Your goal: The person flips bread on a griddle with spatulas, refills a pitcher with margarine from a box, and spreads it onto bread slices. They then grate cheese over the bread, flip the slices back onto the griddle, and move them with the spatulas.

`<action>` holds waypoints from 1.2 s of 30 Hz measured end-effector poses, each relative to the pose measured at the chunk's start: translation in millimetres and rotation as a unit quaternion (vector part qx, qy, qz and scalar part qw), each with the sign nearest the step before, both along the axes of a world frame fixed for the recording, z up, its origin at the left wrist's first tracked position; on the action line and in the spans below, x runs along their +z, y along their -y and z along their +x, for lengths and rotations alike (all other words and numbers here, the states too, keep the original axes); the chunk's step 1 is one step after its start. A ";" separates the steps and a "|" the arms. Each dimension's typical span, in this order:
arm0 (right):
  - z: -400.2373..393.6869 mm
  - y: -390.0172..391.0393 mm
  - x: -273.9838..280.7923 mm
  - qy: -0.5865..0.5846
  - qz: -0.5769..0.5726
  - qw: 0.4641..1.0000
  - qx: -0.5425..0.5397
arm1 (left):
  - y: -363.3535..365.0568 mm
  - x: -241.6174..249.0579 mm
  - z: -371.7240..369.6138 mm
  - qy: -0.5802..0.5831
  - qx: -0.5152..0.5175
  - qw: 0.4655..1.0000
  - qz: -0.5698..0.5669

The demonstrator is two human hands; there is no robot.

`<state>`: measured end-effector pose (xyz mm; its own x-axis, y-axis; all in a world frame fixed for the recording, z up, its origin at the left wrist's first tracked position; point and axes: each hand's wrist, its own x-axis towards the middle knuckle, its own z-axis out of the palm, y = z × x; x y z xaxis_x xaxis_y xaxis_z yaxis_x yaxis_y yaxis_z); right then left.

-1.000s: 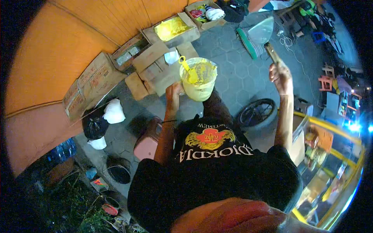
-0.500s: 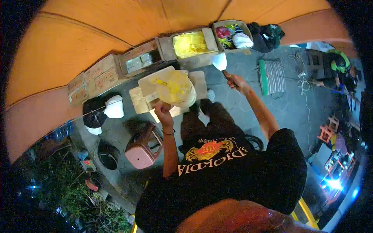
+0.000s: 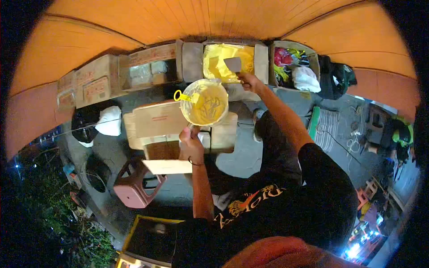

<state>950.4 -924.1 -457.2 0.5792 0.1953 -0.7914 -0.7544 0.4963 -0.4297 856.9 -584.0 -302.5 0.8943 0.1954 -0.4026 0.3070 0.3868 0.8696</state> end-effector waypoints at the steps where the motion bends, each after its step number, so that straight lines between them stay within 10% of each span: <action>1: 12.7 3.4 -17.1 0.003 0.004 1.000 0.005 | 15.0 -17.9 -6.5 -0.013 0.035 0.999 -0.017; 8: 62.9 16.0 -127.9 0.071 -0.220 0.969 0.087 | 57.2 -110.8 -14.6 0.090 0.010 0.984 -0.151; 9: 63.1 12.9 -133.1 0.077 -0.209 0.971 0.085 | 50.7 -127.9 -20.6 0.071 -0.045 0.990 0.117; 11: 75.1 15.7 -129.4 0.067 -0.215 0.968 0.113 | 57.0 -184.9 -29.8 0.040 0.148 0.984 0.092; 12: 85.7 15.0 -137.3 0.079 -0.206 0.969 0.115 | 45.8 -206.2 -38.5 0.057 0.013 0.973 0.225; 15: 82.2 11.6 -151.8 0.131 -0.220 0.954 0.159 | 70.3 -191.8 -28.4 0.149 0.007 0.988 -0.026; 19: 81.6 -1.7 -152.6 0.102 -0.200 0.968 0.109 | 102.7 -163.5 -22.0 0.104 0.153 0.979 -0.086; 36: 122.5 -21.7 -157.2 0.055 -0.079 0.995 0.005 | 80.4 -165.0 -8.5 0.177 0.064 0.980 -0.057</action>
